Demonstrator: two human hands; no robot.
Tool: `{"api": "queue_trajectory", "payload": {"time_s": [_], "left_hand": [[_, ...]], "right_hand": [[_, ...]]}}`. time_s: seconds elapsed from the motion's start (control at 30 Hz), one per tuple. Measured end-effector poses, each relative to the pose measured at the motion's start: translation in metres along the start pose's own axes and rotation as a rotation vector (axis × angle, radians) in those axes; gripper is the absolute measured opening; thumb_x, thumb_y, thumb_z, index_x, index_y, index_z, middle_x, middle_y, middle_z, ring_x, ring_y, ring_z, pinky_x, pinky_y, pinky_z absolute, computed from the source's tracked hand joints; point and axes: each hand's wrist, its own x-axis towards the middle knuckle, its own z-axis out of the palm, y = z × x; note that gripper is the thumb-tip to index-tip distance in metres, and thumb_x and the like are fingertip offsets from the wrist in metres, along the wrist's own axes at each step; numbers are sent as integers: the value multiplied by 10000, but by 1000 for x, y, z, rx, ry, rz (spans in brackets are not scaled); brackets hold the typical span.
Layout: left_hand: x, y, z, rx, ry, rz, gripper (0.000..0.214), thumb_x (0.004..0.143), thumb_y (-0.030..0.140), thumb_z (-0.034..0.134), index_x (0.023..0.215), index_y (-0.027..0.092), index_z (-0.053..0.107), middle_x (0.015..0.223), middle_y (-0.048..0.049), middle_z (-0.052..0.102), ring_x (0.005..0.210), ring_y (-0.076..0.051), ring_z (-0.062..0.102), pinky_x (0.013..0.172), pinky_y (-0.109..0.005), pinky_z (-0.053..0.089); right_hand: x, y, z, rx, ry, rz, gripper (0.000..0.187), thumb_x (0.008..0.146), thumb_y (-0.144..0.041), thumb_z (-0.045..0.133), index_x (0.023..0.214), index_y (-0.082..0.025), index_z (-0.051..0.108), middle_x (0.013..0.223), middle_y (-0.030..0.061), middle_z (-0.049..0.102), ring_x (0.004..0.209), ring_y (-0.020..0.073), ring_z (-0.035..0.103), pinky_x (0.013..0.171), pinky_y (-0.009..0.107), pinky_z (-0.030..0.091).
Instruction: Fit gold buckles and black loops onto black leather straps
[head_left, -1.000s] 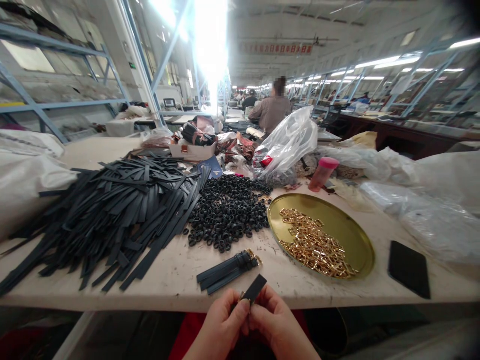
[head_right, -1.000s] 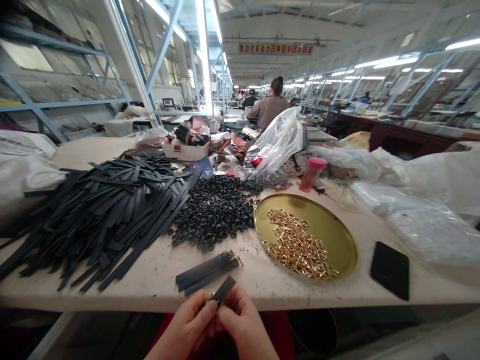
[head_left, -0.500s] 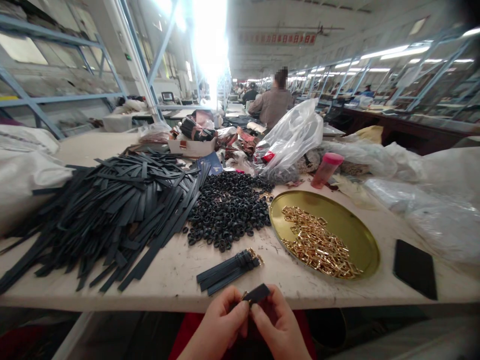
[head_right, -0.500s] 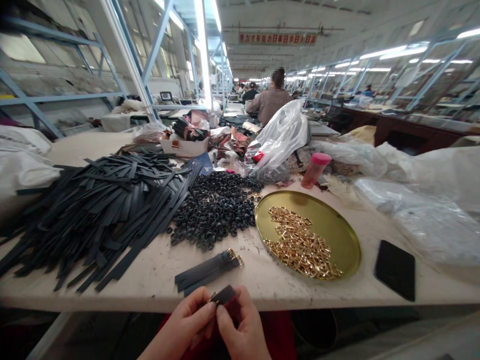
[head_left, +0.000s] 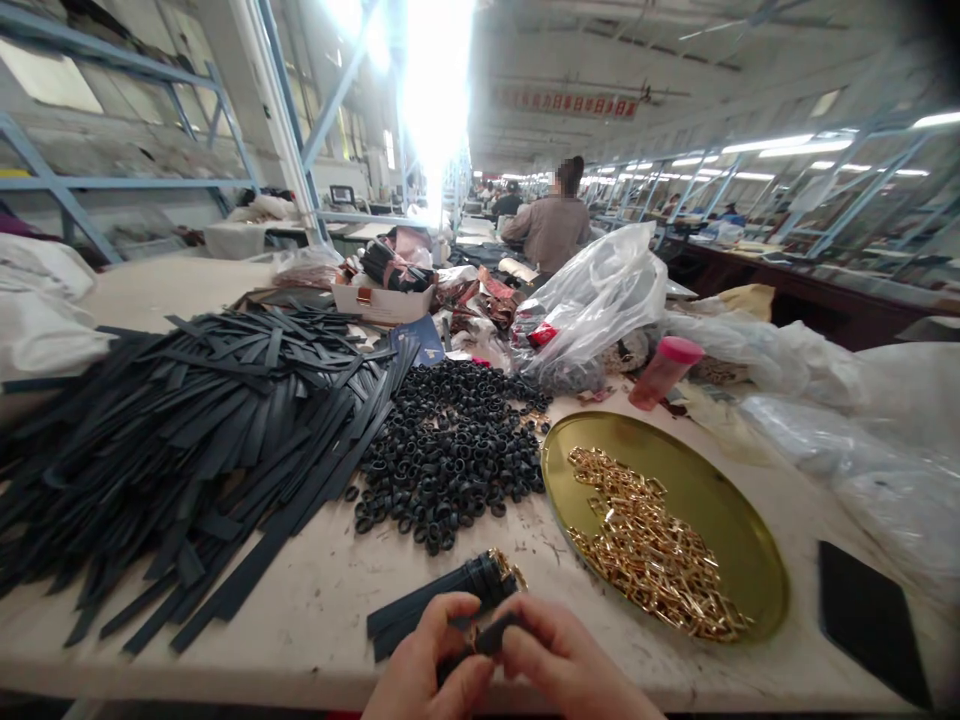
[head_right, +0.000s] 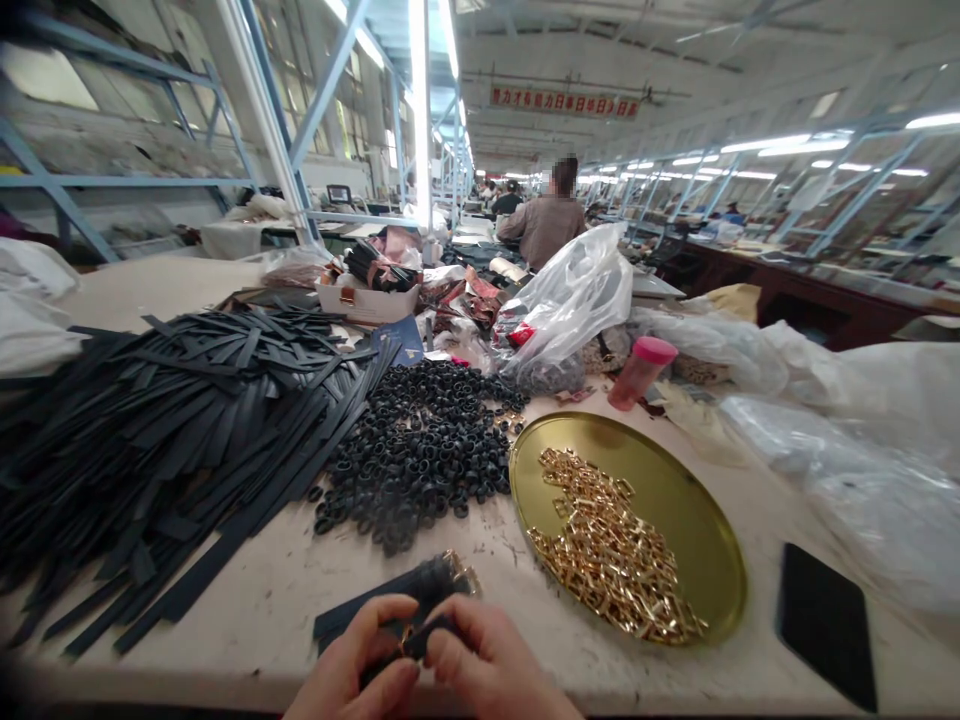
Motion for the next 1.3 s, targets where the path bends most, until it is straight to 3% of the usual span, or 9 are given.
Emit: {"api": "queue_trajectory", "payload": {"time_s": [0.1, 0.2, 0.3, 0.5, 0.63, 0.73, 0.97, 1.2, 1.3], "left_hand": [[6, 4, -3, 24, 5, -26, 257, 761, 400, 486, 897, 184, 517, 489, 75, 489, 416, -86, 428, 427, -188, 297], [9, 4, -4, -34, 110, -63, 286, 753, 464, 484, 830, 189, 508, 434, 91, 441, 377, -73, 376, 393, -182, 262], [9, 1, -5, -88, 147, -76, 319, 738, 502, 493, 820, 194, 491, 426, 99, 433, 348, -61, 332, 365, -177, 232], [6, -3, -4, -90, 189, -92, 344, 734, 519, 480, 827, 189, 475, 416, 110, 397, 338, -51, 283, 346, -164, 196], [3, 0, 1, -58, 185, -78, 336, 742, 509, 456, 835, 185, 461, 415, 107, 404, 331, -51, 282, 347, -163, 197], [-4, 3, 4, -31, 184, -68, 314, 748, 490, 437, 830, 187, 459, 415, 110, 394, 324, -50, 271, 342, -165, 192], [-18, 19, 11, 39, 289, 37, 220, 758, 401, 450, 760, 186, 501, 454, 89, 399, 388, -77, 344, 389, -181, 264], [-21, 26, 20, 106, 328, 123, 191, 760, 352, 447, 731, 179, 522, 472, 76, 405, 427, -92, 381, 434, -194, 293], [-25, 22, 22, 99, 318, 112, 190, 767, 351, 440, 722, 183, 516, 463, 79, 399, 412, -87, 369, 422, -192, 284]], "right_hand": [[38, -4, -27, -534, 248, -77, 245, 872, -318, 384, 839, -187, 588, 740, 23, 600, 701, 157, 553, 642, 250, 417], [72, 3, -39, -913, 310, -97, 179, 834, -212, 440, 826, -197, 618, 814, 48, 609, 746, 169, 564, 668, 256, 394], [85, 15, -38, -993, 295, -93, 156, 797, -178, 485, 747, -190, 632, 776, 64, 600, 733, 185, 554, 650, 266, 366], [71, 26, -38, -1021, 280, -91, 169, 796, -155, 470, 698, -180, 606, 795, 73, 602, 769, 190, 539, 691, 268, 363], [68, 25, -38, -953, 325, -72, 145, 739, -93, 493, 820, -169, 586, 846, 76, 604, 826, 198, 536, 736, 274, 373], [66, 22, -38, -879, 351, -51, 133, 695, -70, 508, 747, -176, 569, 814, 73, 594, 810, 208, 533, 730, 295, 376], [33, 4, -25, -589, 311, 9, 160, 689, -241, 586, 608, -199, 455, 556, -34, 496, 540, 142, 486, 513, 255, 367], [-18, -21, 4, 266, 129, 85, 280, 671, -417, 653, 724, -155, 571, 560, -37, 537, 495, 94, 490, 532, 234, 398], [-26, -23, 8, 341, 195, 77, 281, 648, -419, 686, 695, -156, 600, 570, -27, 563, 528, 105, 504, 568, 242, 403]]}}
